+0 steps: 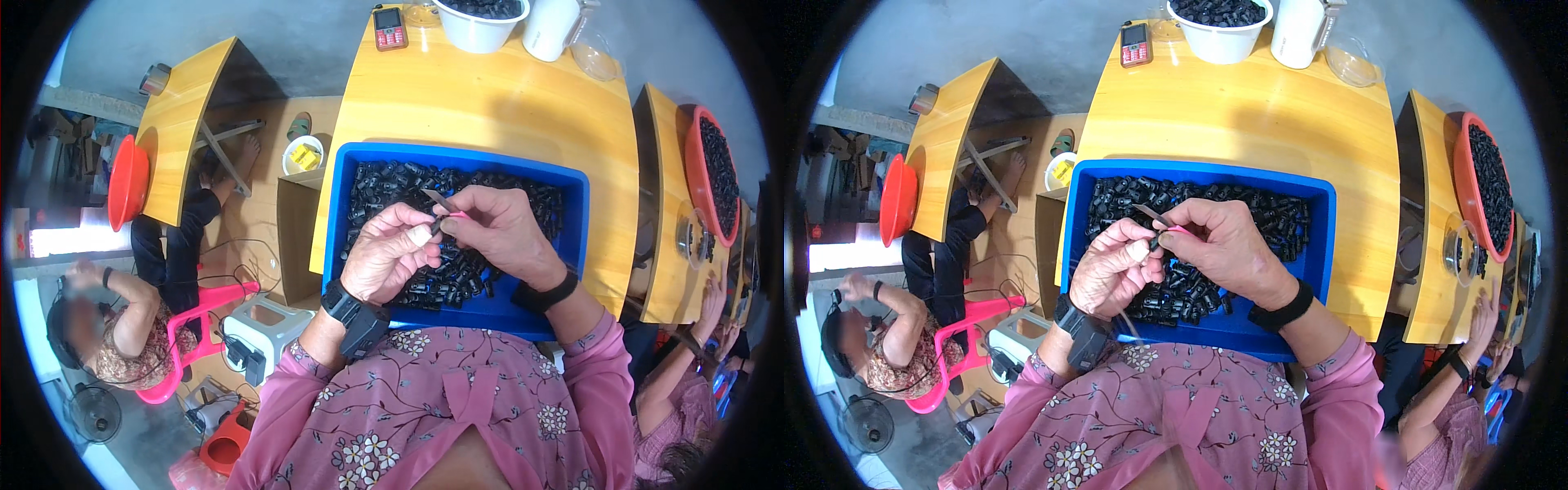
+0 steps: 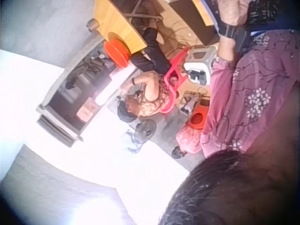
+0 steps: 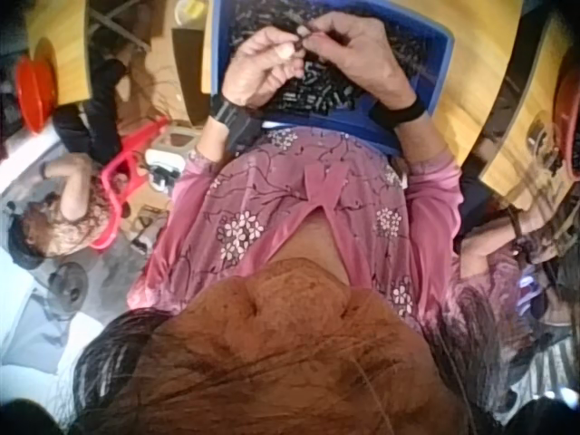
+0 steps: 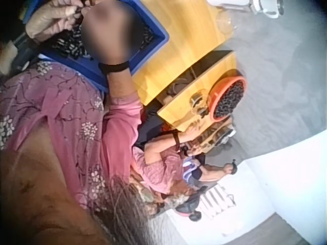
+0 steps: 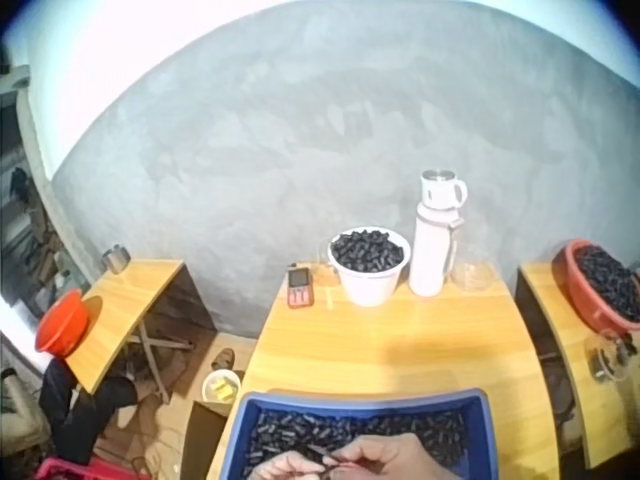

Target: The person is inspecting and cleaning small black plastic parts by hand using a small blade.

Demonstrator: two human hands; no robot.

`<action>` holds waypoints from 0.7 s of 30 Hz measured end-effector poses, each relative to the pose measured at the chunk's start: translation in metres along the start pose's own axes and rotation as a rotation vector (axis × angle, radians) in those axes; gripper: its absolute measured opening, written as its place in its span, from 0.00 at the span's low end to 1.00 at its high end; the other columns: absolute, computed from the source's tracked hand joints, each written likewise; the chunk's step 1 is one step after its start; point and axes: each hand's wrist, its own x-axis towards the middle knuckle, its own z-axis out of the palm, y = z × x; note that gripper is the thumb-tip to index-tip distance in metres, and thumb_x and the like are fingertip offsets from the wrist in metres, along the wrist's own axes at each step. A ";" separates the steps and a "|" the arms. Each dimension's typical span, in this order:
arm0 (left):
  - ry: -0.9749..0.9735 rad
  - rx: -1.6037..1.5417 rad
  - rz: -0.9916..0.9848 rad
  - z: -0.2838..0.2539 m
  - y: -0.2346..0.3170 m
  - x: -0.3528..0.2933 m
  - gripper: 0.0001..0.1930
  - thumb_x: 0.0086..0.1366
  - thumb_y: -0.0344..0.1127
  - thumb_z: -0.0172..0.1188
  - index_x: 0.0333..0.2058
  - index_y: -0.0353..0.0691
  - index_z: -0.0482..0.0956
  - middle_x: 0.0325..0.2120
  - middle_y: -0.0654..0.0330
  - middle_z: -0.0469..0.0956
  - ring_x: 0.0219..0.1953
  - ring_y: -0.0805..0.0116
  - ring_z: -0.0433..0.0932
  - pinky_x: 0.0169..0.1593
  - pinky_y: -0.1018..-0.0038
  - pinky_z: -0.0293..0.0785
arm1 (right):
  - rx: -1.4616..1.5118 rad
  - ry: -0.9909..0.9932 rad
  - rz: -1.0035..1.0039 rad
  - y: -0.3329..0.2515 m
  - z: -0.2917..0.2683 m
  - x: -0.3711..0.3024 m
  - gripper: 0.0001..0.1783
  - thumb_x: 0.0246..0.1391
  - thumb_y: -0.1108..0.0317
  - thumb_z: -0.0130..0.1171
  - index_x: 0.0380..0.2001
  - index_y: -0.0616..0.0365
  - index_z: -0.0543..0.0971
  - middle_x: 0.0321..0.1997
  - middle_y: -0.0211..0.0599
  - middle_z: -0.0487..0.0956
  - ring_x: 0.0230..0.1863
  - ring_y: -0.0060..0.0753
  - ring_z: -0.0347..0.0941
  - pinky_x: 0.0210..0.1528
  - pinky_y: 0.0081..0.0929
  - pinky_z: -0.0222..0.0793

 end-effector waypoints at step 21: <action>0.017 -0.261 -0.016 -0.010 0.001 0.002 0.15 0.66 0.27 0.59 0.51 0.35 0.75 0.40 0.52 0.80 0.38 0.64 0.81 0.44 0.68 0.78 | -0.399 0.064 -0.441 0.016 0.007 0.004 0.09 0.56 0.75 0.62 0.41 0.61 0.81 0.30 0.38 0.77 0.31 0.37 0.75 0.34 0.26 0.71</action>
